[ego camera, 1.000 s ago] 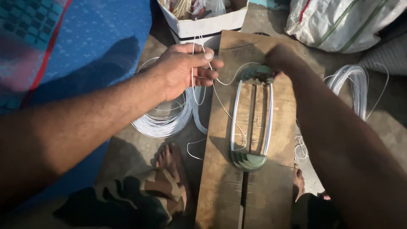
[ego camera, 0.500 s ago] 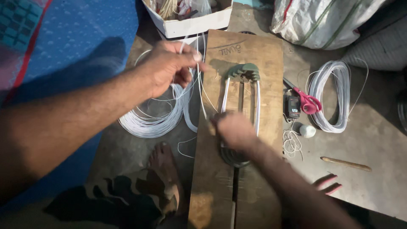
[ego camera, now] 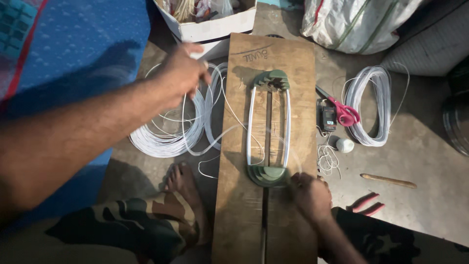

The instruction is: The person sits on the floor and winds white wire around a green plastic winder frame mounted on a wooden board, repeatedly looping the wire by hand and pulling lengths from a coil beside them. They continue winding turns around the frame throughout the episode.

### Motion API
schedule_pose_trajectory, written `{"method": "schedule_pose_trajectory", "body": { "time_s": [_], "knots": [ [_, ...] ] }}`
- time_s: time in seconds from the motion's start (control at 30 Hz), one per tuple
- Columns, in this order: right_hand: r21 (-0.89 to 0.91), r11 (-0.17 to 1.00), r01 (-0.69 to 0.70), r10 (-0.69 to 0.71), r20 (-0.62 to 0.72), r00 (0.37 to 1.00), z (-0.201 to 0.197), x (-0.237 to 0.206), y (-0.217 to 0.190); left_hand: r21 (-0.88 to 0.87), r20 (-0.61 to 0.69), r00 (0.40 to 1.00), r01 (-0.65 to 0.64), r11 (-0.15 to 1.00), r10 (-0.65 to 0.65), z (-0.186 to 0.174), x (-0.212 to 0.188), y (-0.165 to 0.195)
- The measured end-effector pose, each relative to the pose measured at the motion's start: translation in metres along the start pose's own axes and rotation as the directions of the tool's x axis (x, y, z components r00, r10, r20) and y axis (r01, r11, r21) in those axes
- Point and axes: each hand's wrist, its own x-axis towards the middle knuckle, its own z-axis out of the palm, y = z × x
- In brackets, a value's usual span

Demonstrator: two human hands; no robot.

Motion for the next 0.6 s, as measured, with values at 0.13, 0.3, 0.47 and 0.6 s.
{"method": "schedule_pose_trajectory", "body": {
  "time_s": [0.13, 0.3, 0.47, 0.6],
  "knots": [
    [0.127, 0.982, -0.137, 0.124, 0.105, 0.987, -0.005, 0.043, 0.012, -0.279, 0.155, 0.951, -0.218, 0.935, 0.268, -0.027, -0.003, 0.021],
    [-0.215, 0.946, 0.242, -0.296, -0.272, 0.916, -0.014, 0.124, 0.0, -0.435, 0.234, 0.82, -0.392, 0.81, 0.522, -0.035, -0.008, 0.028],
    [-0.205, 0.818, 0.537, -0.575, -0.293, 0.764, -0.042, 0.201, -0.03, 0.281, 0.15, 0.63, -0.766, 0.578, 0.762, -0.006, -0.026, 0.013],
    [-0.262, 0.77, 0.581, -0.633, -0.206, 0.746, -0.049, 0.238, -0.058, 0.439, 0.133, 0.541, -0.783, 0.44, 0.83, 0.0, -0.049, 0.014]
  ]
}}
